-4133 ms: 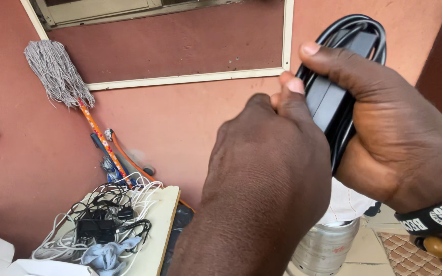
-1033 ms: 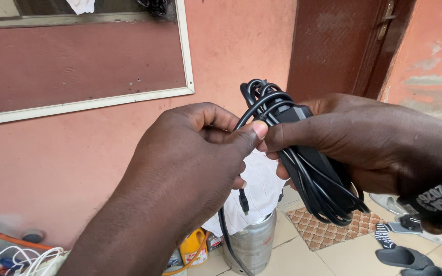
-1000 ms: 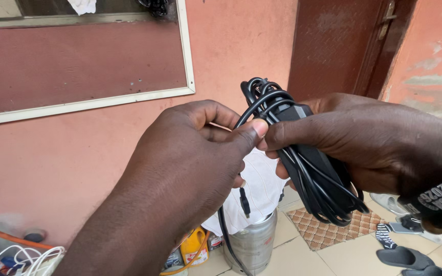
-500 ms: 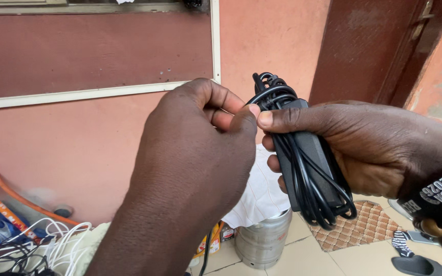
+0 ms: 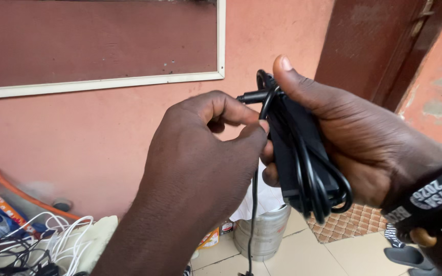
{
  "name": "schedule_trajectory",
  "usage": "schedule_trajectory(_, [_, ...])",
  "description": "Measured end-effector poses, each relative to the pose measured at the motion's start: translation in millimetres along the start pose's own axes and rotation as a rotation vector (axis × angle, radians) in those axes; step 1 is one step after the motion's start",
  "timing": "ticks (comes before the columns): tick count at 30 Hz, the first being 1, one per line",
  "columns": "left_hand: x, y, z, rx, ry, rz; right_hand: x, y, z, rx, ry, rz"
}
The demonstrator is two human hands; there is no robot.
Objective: The person wipes a black power adapter and its cable with a light blue cloth, then coils the cable and secures it with a yellow rubber band. They repeat the process with a second black cable, wiping and coiling it before placing both into a white box containing other cables and adapters.
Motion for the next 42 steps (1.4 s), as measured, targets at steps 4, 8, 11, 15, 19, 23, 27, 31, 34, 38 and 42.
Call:
schedule_trajectory(4, [-2,3,21,-0.188,0.009,-0.294,22,3,-19,0.233,0.042,0.134])
schedule_trajectory(8, [5,21,43,-0.251,-0.166,-0.524,34,5,-19,0.206,-0.098,0.205])
schedule_trajectory(11, [22,22,65,-0.328,-0.256,-0.434,39,8,-24,0.244,-0.199,0.238])
schedule_trajectory(15, [13,28,78,-0.397,-0.232,-0.553,43,16,-29,0.289,-0.294,0.288])
schedule_trajectory(19, [16,17,78,-0.409,-0.346,-0.467,44,26,-60,0.580,-0.093,0.334])
schedule_trajectory(23, [23,6,72,-0.280,-0.373,-0.435,30,7,-42,0.327,-0.265,0.156])
schedule_trajectory(27, [32,1,74,-0.268,-0.403,-0.425,15,1,-42,0.312,-0.247,0.091])
schedule_trajectory(31, [27,7,75,-0.300,-0.437,-0.530,9,7,-47,0.454,-0.221,0.145])
schedule_trajectory(34, [30,6,75,-0.315,-0.479,-0.461,20,13,-55,0.588,-0.145,0.262])
schedule_trajectory(38, [16,15,66,-0.319,-0.391,-0.553,11,-12,-27,0.190,-0.345,0.049])
schedule_trajectory(42, [15,19,53,-0.233,-0.254,-0.553,11,-19,-12,-0.038,-0.325,-0.043])
Point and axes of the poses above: each hand's wrist, its own y-axis away from the middle knuckle, its own z-axis out of the palm, x = y × z, the point moved 10 cm from there along -y, towards the middle knuckle, and after that the axes turned 13 degrees about y, right-handed, at the moved point
